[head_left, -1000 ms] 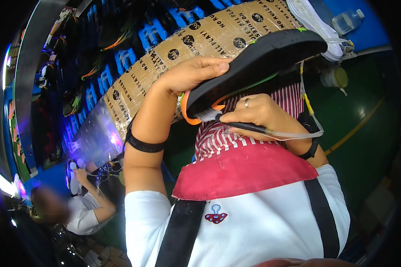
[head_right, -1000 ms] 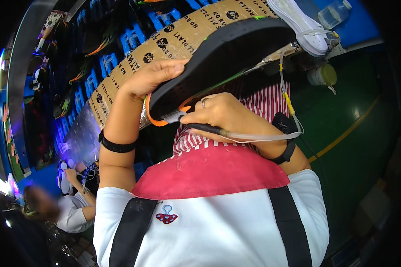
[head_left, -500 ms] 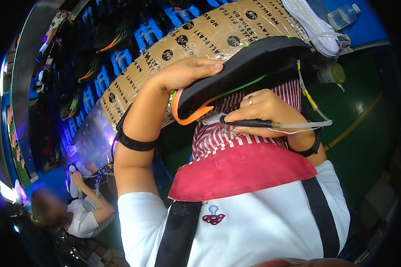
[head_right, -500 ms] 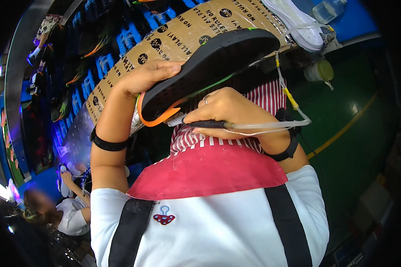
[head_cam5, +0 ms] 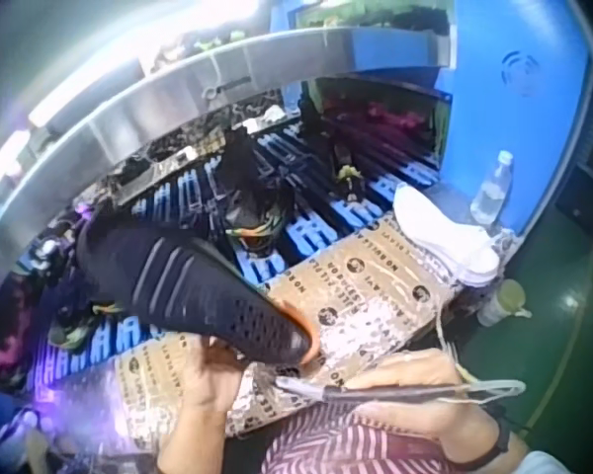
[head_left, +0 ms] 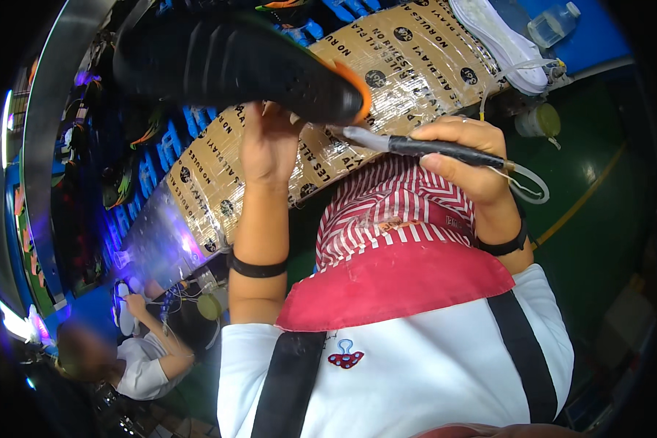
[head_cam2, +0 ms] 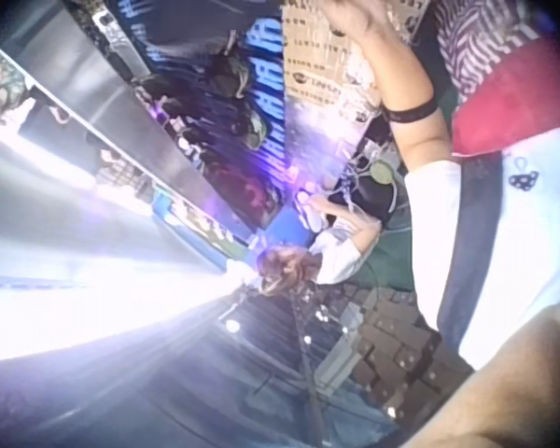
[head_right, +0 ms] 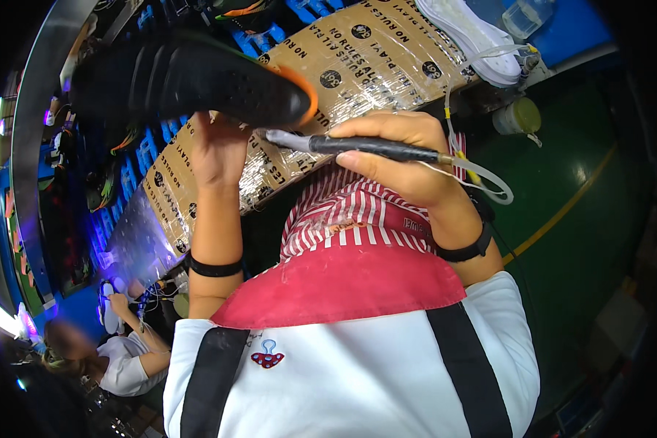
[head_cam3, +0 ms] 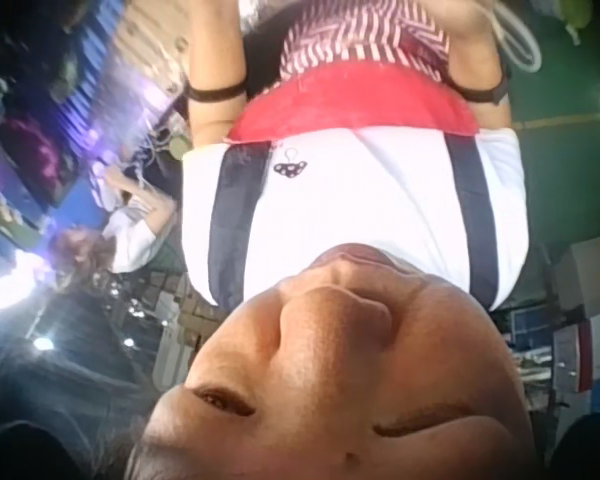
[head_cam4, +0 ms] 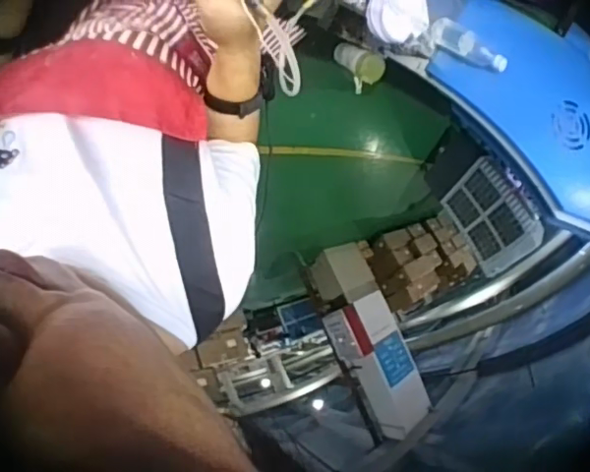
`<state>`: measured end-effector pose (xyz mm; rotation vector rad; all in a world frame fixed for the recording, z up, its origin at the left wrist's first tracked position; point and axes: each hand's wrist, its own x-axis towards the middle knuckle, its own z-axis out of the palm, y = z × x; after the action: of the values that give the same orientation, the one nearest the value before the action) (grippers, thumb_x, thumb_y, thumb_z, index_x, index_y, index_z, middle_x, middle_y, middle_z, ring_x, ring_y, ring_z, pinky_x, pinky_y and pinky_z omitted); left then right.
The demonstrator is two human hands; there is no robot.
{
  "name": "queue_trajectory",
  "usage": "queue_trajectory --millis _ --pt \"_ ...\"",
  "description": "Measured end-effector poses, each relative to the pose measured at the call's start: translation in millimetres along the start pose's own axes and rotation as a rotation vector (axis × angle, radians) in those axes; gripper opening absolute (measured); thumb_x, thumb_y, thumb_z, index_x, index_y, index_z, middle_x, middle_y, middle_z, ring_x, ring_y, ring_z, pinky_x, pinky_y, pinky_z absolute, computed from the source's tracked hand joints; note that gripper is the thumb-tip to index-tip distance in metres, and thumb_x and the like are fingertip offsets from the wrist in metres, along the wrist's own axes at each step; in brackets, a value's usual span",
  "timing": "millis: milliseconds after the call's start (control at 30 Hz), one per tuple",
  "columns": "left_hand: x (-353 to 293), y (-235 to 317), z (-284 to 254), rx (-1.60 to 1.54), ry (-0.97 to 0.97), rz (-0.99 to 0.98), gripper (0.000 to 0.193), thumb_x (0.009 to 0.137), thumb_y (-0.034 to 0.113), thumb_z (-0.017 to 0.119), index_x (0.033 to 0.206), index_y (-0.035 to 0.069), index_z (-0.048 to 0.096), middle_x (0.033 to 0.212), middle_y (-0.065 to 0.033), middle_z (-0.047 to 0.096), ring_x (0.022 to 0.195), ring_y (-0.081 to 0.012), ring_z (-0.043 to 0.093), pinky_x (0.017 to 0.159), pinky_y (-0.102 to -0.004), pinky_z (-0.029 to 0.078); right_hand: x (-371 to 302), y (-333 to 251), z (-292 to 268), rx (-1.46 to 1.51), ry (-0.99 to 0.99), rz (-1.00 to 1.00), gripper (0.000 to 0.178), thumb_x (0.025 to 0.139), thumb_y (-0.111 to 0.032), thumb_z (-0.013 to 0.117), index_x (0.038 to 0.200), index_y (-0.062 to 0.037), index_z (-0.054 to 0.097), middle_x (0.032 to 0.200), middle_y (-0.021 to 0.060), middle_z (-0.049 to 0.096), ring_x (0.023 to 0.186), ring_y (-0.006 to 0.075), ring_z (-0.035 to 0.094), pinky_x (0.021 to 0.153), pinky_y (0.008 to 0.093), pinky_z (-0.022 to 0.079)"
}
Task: Apply adhesive to the surface of shoe soles using a brush-tip applicator tool connected to a supply line.
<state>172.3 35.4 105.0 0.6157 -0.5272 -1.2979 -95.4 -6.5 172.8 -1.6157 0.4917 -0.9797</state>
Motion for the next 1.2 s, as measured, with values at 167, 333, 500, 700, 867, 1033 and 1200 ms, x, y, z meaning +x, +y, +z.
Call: queue_trajectory --millis 167,333,500,700,867,1033,1200 --pt "-33 -3 15 -0.561 -0.083 -0.239 0.084 0.08 0.067 0.032 0.135 0.003 0.028 0.129 -0.0265 0.039 0.113 -0.045 0.043 0.091 -0.0606 0.037 -7 6 3 0.032 0.115 0.115 0.022 0.075 -0.004 0.067 0.096 0.0036 0.064 0.081 0.0081 0.065 0.072 0.0093 0.06 0.064 0.0202 0.047" --pt "-56 -28 -5 -0.534 0.061 -0.39 0.081 0.081 0.063 0.038 0.136 0.003 0.026 0.129 -0.0315 0.035 0.115 -0.0451 0.041 0.084 -0.0554 0.045 -4 8 13 0.1 0.219 0.23 0.022 0.076 -0.005 0.066 0.096 0.003 0.063 0.079 0.0035 0.064 0.069 0.0054 0.056 0.062 0.0174 0.044" --pt "-68 -41 10 -0.579 -0.009 -0.37 0.091 0.077 0.071 0.036 0.137 0.003 0.023 0.129 -0.029 0.036 0.115 -0.0438 0.042 0.086 -0.0531 0.045 2 10 20 0.071 0.269 0.249 0.019 0.077 -0.003 0.064 0.094 0.0032 0.063 0.079 0.0028 0.063 0.068 0.004 0.054 0.061 0.0178 0.044" --pt "-72 -64 21 -0.471 0.037 -0.357 0.093 0.072 0.071 0.044 0.134 0.003 0.028 0.126 -0.0277 0.04 0.109 -0.0401 0.048 0.083 -0.0507 0.048 18 10 39 0.242 0.338 0.255 0.017 0.081 -0.005 0.06 0.094 0.0049 0.059 0.071 0.0067 0.062 0.052 0.0074 0.056 0.044 0.0195 0.048" --pt "-78 -79 31 -0.504 -0.086 -0.455 0.098 0.068 0.074 0.048 0.134 0.004 0.028 0.127 -0.0246 0.04 0.11 -0.0378 0.048 0.082 -0.0511 0.048 36 16 43 0.013 0.525 0.192 0.014 0.077 -0.005 0.063 0.089 0.0031 0.062 0.076 0.0051 0.064 0.065 0.0059 0.056 0.058 0.0194 0.045" --pt "-72 -72 58 -0.671 -0.246 -0.527 0.094 0.071 0.072 0.045 0.135 0.006 0.028 0.13 -0.0215 0.039 0.115 -0.0365 0.044 0.091 -0.0516 0.042 47 36 41 -0.474 0.553 -0.14 0.016 0.073 -0.008 0.065 0.087 0.0002 0.061 0.07 0.0121 0.061 0.059 0.0162 0.06 0.055 0.0262 0.045" --pt "-69 -71 55 -0.655 -0.253 -0.486 0.094 0.07 0.072 0.046 0.135 0.006 0.028 0.13 -0.0215 0.038 0.116 -0.0363 0.043 0.092 -0.0511 0.041 47 39 47 -0.427 0.379 -0.214 0.016 0.071 -0.009 0.067 0.084 -0.0005 0.062 0.071 0.013 0.062 0.06 0.0224 0.061 0.054 0.0291 0.046"
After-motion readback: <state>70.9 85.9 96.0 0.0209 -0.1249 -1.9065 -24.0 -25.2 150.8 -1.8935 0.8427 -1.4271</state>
